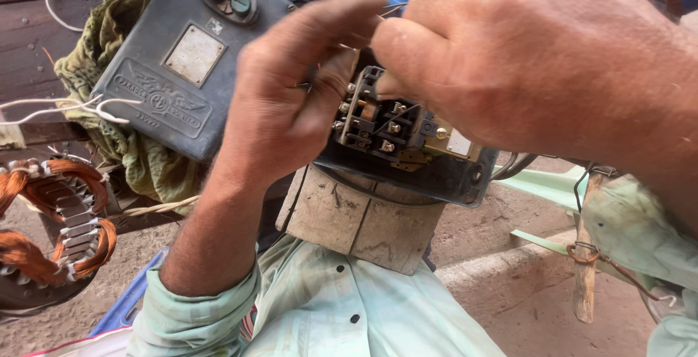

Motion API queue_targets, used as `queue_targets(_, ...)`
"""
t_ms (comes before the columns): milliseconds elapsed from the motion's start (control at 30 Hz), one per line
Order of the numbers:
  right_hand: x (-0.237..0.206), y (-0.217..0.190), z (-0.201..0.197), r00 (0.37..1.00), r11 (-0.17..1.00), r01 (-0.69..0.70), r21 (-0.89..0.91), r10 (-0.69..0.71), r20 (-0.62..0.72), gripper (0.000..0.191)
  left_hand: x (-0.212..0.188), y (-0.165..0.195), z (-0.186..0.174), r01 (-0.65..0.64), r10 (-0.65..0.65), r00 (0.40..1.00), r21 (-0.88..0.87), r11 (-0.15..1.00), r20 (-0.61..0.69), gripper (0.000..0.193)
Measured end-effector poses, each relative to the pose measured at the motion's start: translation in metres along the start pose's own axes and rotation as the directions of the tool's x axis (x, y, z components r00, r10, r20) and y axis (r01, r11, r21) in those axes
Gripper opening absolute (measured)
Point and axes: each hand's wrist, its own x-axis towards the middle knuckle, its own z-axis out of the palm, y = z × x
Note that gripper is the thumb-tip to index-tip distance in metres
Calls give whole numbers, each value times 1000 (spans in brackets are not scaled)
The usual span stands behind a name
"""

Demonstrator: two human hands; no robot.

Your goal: The person strips the insulation from a wire and connects it to terminals inside an open electrical box. They use a screwdriver to tighten the connections and adjust the internal components.

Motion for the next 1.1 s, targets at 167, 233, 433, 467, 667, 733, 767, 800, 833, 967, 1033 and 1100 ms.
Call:
queue_targets(167,7,7,6,996,995,4,97,-12,84,28,-21,-8,-16,86,-90,991,-52,995,-97,36)
queue_targets(233,9,10,7,994,993,-7,117,-7,112,28,-27,-11,-19,119,-115,990,34,992,-85,38)
queue_targets(433,16,14,8,998,990,6,140,-14,53,27,-40,-11,-27,227,-208,969,151,962,-134,39)
queue_targets(467,18,14,8,999,990,1,142,-7,43,27,-41,-12,-30,232,-212,969,165,959,-129,39)
queue_targets(667,27,23,19,1000,965,-11,263,10,2,23,-37,-22,-47,176,-187,982,252,952,20,47)
queue_targets(733,27,27,24,1000,958,-7,287,9,-3,29,-36,-24,-51,142,-158,987,320,937,26,49)
queue_targets(767,27,29,26,1000,952,-14,305,15,-1,30,-35,-25,-52,123,-143,989,351,928,31,50)
queue_targets(800,27,30,29,999,942,-36,334,36,8,30,-34,-26,-53,117,-141,989,367,923,38,51)
queue_targets(833,27,31,31,999,935,-51,351,48,16,31,-33,-28,-55,111,-138,989,384,917,44,52)
queue_targets(967,26,32,36,998,919,-67,388,67,13,32,-30,-31,-53,129,-158,987,400,907,40,56)
queue_targets(1033,27,31,37,998,914,-34,404,50,-31,29,-30,-33,-49,125,-159,987,456,881,38,55)
queue_targets(1100,29,30,38,997,914,27,405,6,-81,28,-31,-34,-44,112,-140,990,503,857,18,56)
